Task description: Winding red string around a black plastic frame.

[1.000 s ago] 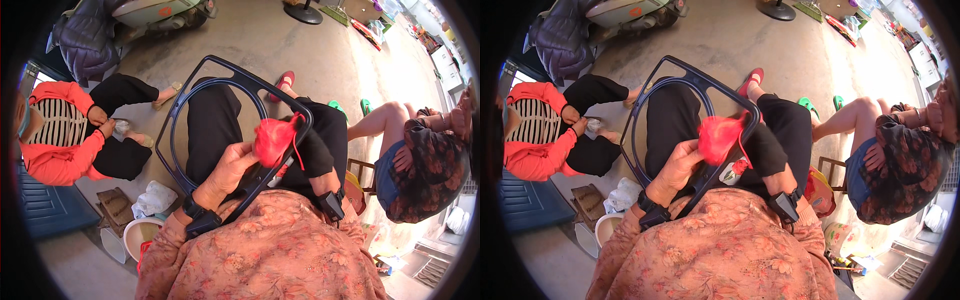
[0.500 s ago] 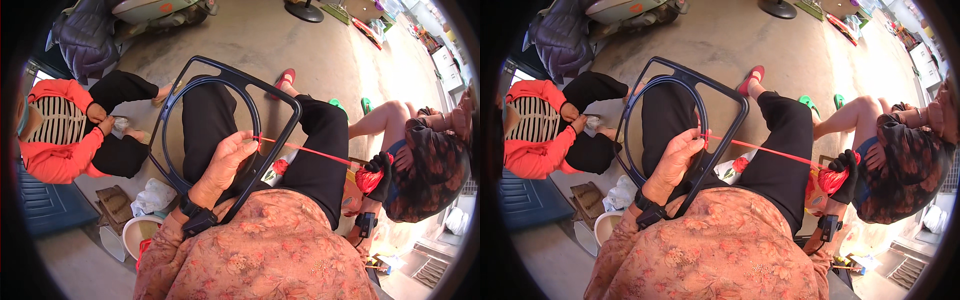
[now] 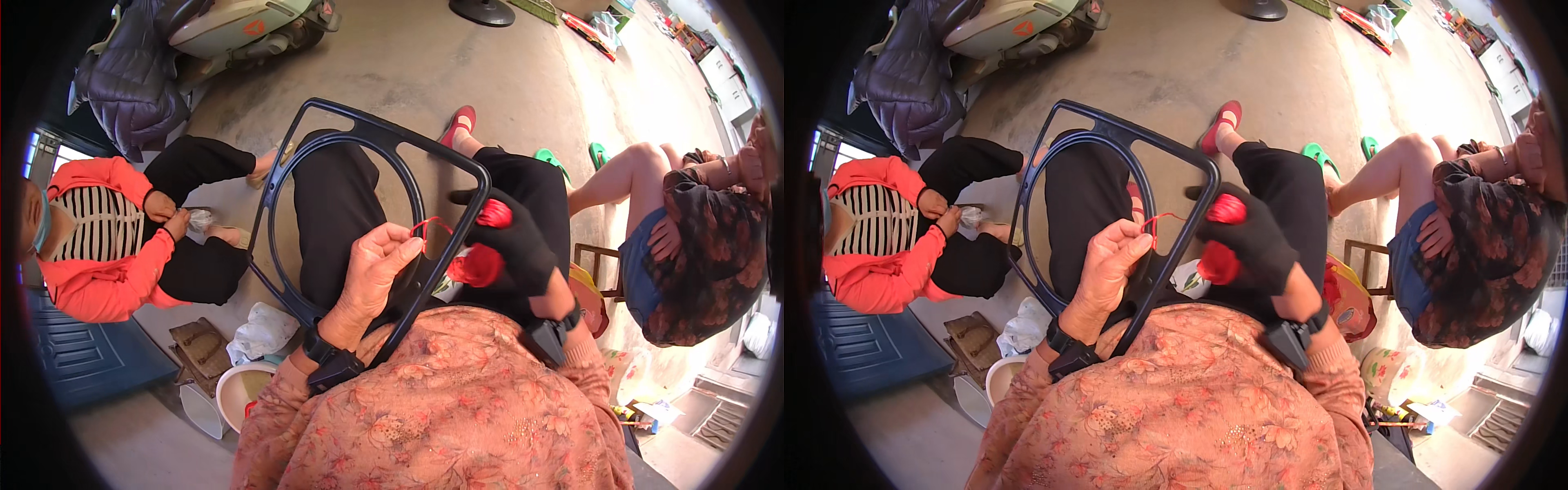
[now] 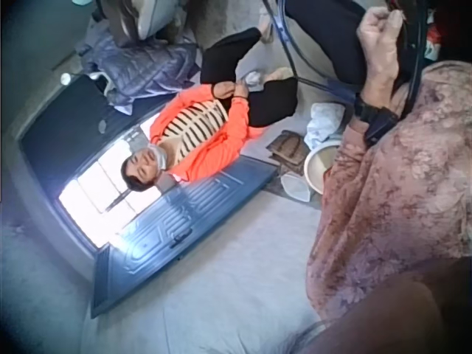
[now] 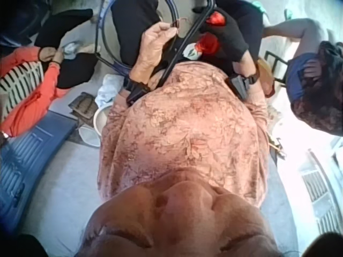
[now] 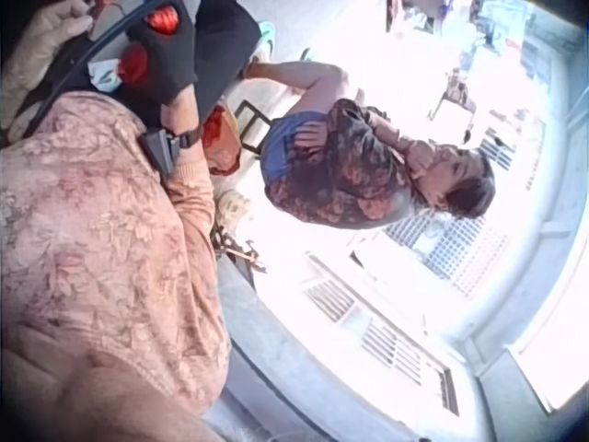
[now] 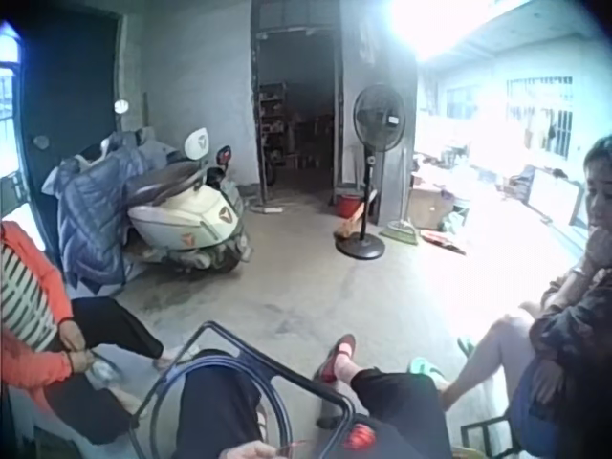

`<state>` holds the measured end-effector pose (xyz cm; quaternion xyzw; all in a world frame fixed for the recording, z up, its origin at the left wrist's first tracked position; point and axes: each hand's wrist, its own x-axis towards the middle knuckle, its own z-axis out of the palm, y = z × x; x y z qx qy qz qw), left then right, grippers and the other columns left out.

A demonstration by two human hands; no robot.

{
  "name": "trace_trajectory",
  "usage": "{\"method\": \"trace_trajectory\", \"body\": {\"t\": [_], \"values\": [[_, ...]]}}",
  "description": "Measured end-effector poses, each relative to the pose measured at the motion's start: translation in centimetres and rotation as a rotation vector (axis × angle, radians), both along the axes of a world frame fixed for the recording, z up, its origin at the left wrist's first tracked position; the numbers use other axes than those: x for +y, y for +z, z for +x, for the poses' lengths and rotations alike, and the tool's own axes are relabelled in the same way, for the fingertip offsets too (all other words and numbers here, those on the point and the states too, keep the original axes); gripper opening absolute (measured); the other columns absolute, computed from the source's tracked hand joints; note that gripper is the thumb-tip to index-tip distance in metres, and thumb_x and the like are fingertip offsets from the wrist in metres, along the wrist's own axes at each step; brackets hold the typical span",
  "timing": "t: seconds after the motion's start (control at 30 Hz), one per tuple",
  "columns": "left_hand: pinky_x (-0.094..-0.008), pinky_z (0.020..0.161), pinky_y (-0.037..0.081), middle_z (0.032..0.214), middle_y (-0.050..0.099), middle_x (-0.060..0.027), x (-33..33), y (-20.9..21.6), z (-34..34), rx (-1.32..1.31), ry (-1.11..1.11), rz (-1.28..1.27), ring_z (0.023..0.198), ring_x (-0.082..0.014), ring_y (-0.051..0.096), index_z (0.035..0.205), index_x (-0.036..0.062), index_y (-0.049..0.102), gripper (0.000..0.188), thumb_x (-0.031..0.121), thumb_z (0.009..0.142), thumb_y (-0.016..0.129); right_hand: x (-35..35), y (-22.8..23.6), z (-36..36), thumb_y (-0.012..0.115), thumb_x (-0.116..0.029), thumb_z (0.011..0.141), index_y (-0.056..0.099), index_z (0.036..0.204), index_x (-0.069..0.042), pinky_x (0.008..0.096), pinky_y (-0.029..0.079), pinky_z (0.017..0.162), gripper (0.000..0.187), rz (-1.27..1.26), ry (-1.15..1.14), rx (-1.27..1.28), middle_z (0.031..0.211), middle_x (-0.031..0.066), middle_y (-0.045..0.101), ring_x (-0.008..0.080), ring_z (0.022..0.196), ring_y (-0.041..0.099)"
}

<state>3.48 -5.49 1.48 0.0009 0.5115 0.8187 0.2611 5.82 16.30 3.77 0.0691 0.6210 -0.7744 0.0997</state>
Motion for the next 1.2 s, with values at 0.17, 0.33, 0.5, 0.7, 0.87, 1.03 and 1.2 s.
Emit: {"method": "trace_trajectory", "body": {"t": [0.17, 0.33, 0.5, 0.7, 0.87, 1.03, 1.2], "values": [[-0.0151, 0.060, 0.044, 0.077, 0.065, -0.0018, -0.3, -0.3, -0.2, -0.007, -0.029, 0.027, 0.067, -0.0023, 0.057, 0.090, 0.0017, 0.061, 0.006, 0.007, 0.088, 0.064, -1.4, -2.5, -1.8, 0.067, -0.007, 0.081, 0.056, 0.109, 0.003, 0.0312, 0.053, 0.076, 0.032, -0.252, 0.165, -0.041, 0.102, 0.0116, 0.062, 0.0188, 0.082, 0.064], [-0.0161, 0.057, 0.045, 0.075, 0.063, -0.0004, -0.7, -0.4, -0.5, -0.070, -0.052, 0.089, 0.064, -0.0031, 0.057, 0.086, 0.0033, 0.059, 0.010, 0.012, 0.091, 0.061, -1.4, -3.1, -1.1, 0.069, -0.009, 0.081, 0.054, 0.104, 0.001, 0.0310, 0.054, 0.076, 0.029, -0.315, 0.109, -0.063, 0.094, 0.0093, 0.061, 0.0195, 0.083, 0.064], [-0.0176, 0.057, 0.047, 0.074, 0.061, 0.0005, -0.6, -0.1, -0.6, -0.130, -0.057, 0.122, 0.063, -0.0044, 0.058, 0.085, 0.0034, 0.059, 0.014, 0.015, 0.093, 0.058, -2.4, -2.7, -2.1, 0.070, -0.008, 0.080, 0.053, 0.103, 0.000, 0.0314, 0.053, 0.077, 0.029, -0.405, 0.136, 0.013, 0.095, 0.0092, 0.062, 0.0190, 0.084, 0.064], [-0.0181, 0.059, 0.049, 0.076, 0.062, -0.0009, -0.4, -0.7, -0.6, -0.102, -0.068, 0.146, 0.065, -0.0050, 0.058, 0.085, 0.0028, 0.059, 0.012, 0.013, 0.091, 0.060, -1.3, -3.0, -1.1, 0.069, -0.005, 0.078, 0.055, 0.103, -0.001, 0.0308, 0.052, 0.076, 0.028, 0.101, 0.216, 0.063, 0.090, 0.0086, 0.064, 0.0165, 0.084, 0.063], [-0.0187, 0.062, 0.049, 0.080, 0.063, -0.0014, -0.4, -1.1, -1.0, -0.181, -0.115, 0.168, 0.066, -0.0058, 0.060, 0.087, 0.0028, 0.059, 0.010, 0.012, 0.091, 0.060, -0.6, -3.4, 0.0, 0.067, -0.006, 0.080, 0.057, 0.098, -0.003, 0.0260, 0.049, 0.071, 0.021, 0.381, 0.088, 0.107, 0.088, 0.0035, 0.060, 0.0134, 0.080, 0.060], [-0.0183, 0.061, 0.050, 0.080, 0.063, -0.0014, -0.3, -0.9, -1.1, -0.192, -0.120, 0.185, 0.067, -0.0057, 0.060, 0.087, 0.0031, 0.059, 0.011, 0.013, 0.091, 0.060, 0.7, -2.4, 0.2, 0.068, -0.007, 0.081, 0.056, 0.106, -0.002, 0.0243, 0.050, 0.072, 0.028, 0.176, -0.044, -0.189, 0.091, 0.0040, 0.061, 0.0111, 0.081, 0.060], [-0.0203, 0.065, 0.051, 0.079, 0.063, -0.0020, -0.2, -0.8, -1.1, -0.172, -0.141, 0.160, 0.069, -0.0074, 0.060, 0.086, 0.0049, 0.059, 0.009, 0.011, 0.092, 0.058, -0.9, -3.1, 0.6, 0.068, -0.012, 0.083, 0.057, 0.109, 0.000, 0.0257, 0.051, 0.066, 0.031, 0.096, 0.259, -0.101, 0.089, 0.0065, 0.063, 0.0120, 0.075, 0.061]]}}
